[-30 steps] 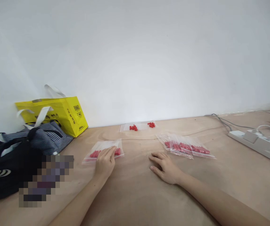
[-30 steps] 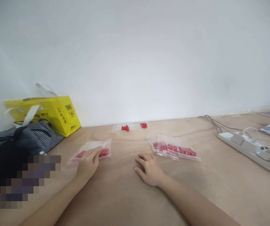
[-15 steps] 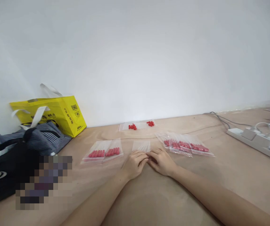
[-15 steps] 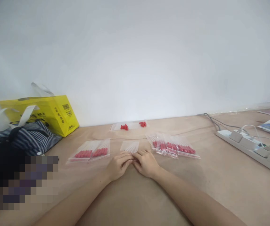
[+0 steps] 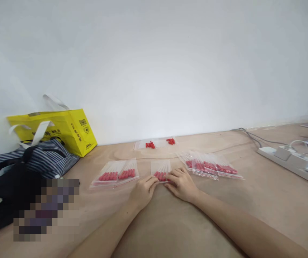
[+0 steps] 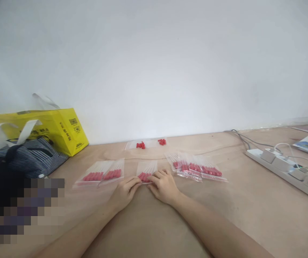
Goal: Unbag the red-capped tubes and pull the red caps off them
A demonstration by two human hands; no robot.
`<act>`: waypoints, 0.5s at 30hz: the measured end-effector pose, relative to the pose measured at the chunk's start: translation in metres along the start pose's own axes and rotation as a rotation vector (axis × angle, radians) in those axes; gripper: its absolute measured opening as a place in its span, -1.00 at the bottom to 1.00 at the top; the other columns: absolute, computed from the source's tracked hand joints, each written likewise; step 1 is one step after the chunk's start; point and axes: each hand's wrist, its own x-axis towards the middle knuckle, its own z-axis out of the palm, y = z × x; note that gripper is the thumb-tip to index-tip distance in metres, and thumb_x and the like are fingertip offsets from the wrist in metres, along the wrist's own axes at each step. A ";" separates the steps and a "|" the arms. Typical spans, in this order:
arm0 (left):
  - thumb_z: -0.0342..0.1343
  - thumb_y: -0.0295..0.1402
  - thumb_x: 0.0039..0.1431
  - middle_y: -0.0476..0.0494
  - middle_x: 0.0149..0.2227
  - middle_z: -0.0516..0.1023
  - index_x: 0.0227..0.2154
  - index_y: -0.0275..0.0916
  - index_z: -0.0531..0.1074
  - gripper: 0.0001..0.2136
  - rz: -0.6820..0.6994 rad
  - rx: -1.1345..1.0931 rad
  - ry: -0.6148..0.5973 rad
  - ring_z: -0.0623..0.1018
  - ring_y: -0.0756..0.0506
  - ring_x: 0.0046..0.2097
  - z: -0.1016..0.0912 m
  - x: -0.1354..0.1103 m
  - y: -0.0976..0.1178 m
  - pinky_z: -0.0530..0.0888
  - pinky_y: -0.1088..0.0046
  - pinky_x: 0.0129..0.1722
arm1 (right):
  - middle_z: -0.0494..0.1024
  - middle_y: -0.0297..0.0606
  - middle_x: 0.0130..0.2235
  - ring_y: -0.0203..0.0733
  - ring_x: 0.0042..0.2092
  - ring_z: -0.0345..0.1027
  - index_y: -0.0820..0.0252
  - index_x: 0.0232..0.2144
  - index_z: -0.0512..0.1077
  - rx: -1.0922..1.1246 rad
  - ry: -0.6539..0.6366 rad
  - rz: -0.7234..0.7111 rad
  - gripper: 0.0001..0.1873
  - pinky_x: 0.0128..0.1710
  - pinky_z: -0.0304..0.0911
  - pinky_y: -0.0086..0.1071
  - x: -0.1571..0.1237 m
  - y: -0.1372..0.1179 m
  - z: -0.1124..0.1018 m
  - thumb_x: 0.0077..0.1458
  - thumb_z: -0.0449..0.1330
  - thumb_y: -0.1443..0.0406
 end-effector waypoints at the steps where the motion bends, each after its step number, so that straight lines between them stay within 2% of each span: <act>1: -0.15 -0.45 0.16 -0.05 -0.38 0.45 -0.40 -0.22 0.36 -0.82 -0.009 -0.017 -0.005 0.44 -0.01 -0.31 0.000 0.000 0.001 0.37 0.47 -0.30 | 0.45 -0.23 -0.32 -0.22 -0.26 0.23 0.12 -0.28 0.43 0.001 -0.003 -0.005 -0.77 -0.21 -0.02 -0.32 0.001 -0.001 0.001 0.09 0.01 0.23; 3: -0.13 -0.44 0.15 -0.05 -0.38 0.44 -0.39 -0.22 0.35 -0.85 -0.034 -0.046 0.001 0.44 -0.01 -0.32 -0.001 0.001 0.002 0.38 0.47 -0.30 | 0.44 -0.23 -0.36 -0.24 -0.28 0.23 0.12 -0.33 0.45 0.012 -0.011 -0.003 -0.75 -0.23 -0.02 -0.33 0.003 -0.002 0.001 0.11 -0.03 0.24; 5: -0.02 -0.40 0.08 -0.06 -0.34 0.42 -0.33 -0.21 0.34 -0.91 -0.081 -0.035 0.040 0.43 -0.03 -0.30 -0.002 0.000 0.003 0.38 0.45 -0.30 | 0.44 -0.23 -0.37 -0.25 -0.28 0.24 0.13 -0.34 0.45 0.029 -0.012 0.017 -0.75 -0.24 -0.02 -0.34 0.003 -0.002 0.002 0.12 -0.04 0.26; 8: 0.17 -0.33 -0.13 -0.08 -0.33 0.37 -0.34 -0.22 0.30 -0.75 -0.206 0.065 0.126 0.41 -0.08 -0.29 -0.003 -0.001 0.004 0.39 0.39 -0.33 | 0.44 -0.27 -0.38 -0.26 -0.30 0.26 0.13 -0.39 0.45 0.090 0.009 0.090 -0.77 -0.24 -0.01 -0.33 0.004 -0.001 0.002 0.10 -0.02 0.28; 10: 0.19 -0.34 -0.16 -0.04 -0.39 0.35 -0.43 -0.23 0.28 -0.78 -0.252 0.123 0.150 0.40 -0.08 -0.33 -0.002 -0.002 0.004 0.39 0.38 -0.36 | 0.44 -0.30 -0.42 -0.29 -0.35 0.26 0.15 -0.47 0.44 0.170 0.032 0.170 -0.76 -0.27 0.03 -0.36 0.005 0.000 0.004 0.08 0.00 0.27; 12: 0.13 -0.38 -0.08 -0.02 -0.43 0.34 -0.49 -0.23 0.28 -0.88 -0.219 0.143 0.137 0.39 -0.05 -0.37 0.000 -0.002 0.004 0.38 0.41 -0.37 | 0.42 -0.31 -0.49 -0.31 -0.42 0.24 0.20 -0.55 0.42 0.272 0.038 0.251 -0.74 -0.36 0.07 -0.41 0.008 0.002 0.007 0.06 0.00 0.27; 15: 0.02 -0.46 0.02 -0.04 -0.41 0.36 -0.49 -0.22 0.33 -0.96 -0.084 0.140 0.101 0.40 -0.04 -0.34 0.000 -0.001 0.005 0.37 0.43 -0.33 | 0.39 -0.32 -0.56 -0.34 -0.49 0.20 0.25 -0.61 0.38 0.401 0.025 0.325 -0.74 -0.47 0.07 -0.47 0.011 0.004 0.012 0.03 0.01 0.30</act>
